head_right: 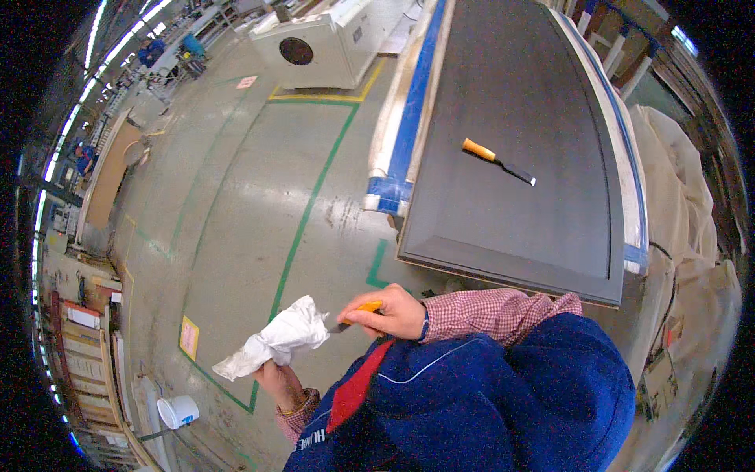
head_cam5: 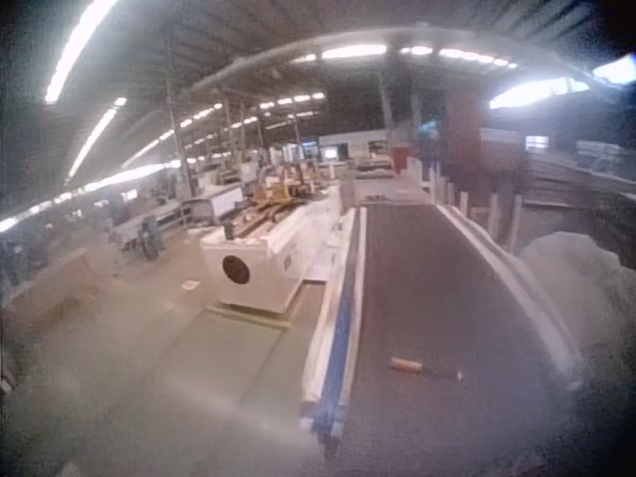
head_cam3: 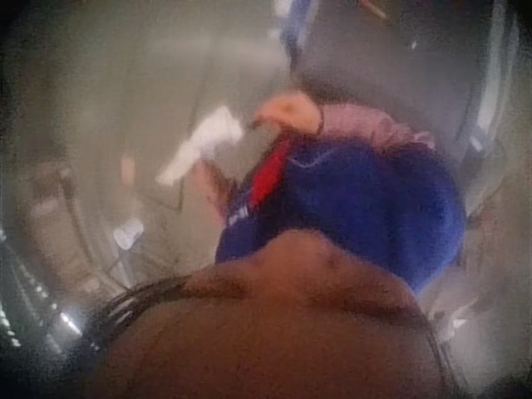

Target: The person wipes a dark laminate panel with a white cloth, then uses a utility knife to trim excess laminate along the panel's edges. They work along multiple sides, peeling away thin strips of overhang and occasionally adjusting their grip on the panel.

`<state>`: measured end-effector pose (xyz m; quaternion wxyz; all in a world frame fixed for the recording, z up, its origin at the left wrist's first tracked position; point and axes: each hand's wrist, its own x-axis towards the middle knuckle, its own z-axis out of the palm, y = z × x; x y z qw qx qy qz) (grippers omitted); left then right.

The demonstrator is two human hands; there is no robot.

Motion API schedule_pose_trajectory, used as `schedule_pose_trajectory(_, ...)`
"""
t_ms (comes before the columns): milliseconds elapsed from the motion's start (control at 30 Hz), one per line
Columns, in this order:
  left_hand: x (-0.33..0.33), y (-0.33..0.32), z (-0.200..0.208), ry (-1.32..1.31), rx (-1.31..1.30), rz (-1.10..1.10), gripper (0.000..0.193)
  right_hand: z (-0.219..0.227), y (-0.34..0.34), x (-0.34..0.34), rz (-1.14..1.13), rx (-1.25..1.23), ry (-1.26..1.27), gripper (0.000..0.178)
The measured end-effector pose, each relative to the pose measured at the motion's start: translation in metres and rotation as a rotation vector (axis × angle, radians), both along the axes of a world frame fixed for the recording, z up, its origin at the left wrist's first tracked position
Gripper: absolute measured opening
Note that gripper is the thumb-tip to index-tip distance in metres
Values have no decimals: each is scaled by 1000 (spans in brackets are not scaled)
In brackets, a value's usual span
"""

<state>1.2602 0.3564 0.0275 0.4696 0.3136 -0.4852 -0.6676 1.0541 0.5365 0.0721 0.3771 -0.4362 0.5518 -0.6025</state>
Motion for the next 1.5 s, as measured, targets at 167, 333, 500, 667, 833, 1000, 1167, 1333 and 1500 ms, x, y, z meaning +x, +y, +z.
schedule_pose_trajectory(167, -21, 9, 0, -5, 23, -131, 35, -19, 40, -11, -130, 10, 106, 19)
schedule_pose_trajectory(333, -56, 17, -2, -313, -54, -230, 32, -42, 91, -35, -381, 154, 36, 17)
schedule_pose_trajectory(500, -98, 27, 9, -322, 185, -352, 35, -55, 129, -53, -577, 335, -191, 26)
schedule_pose_trajectory(667, -132, 49, 11, -320, 210, -386, 36, -68, 149, -107, -665, 302, -299, 39)
schedule_pose_trajectory(833, -140, 61, 4, -321, 312, -346, 36, -79, 135, -143, -639, 356, -377, 22)
schedule_pose_trajectory(1000, -127, 62, 3, -411, 304, -305, 34, -86, 121, -144, -628, 390, -239, 16)
schedule_pose_trajectory(1167, -120, 61, 4, -464, 271, -295, 35, -87, 123, -149, -587, 459, -132, 17)
schedule_pose_trajectory(1333, -121, 63, 7, -463, 259, -340, 35, -86, 118, -156, -537, 505, -186, 16)
schedule_pose_trajectory(1500, -123, 63, 6, -435, 280, -365, 35, -86, 113, -176, -456, 567, -153, 17)
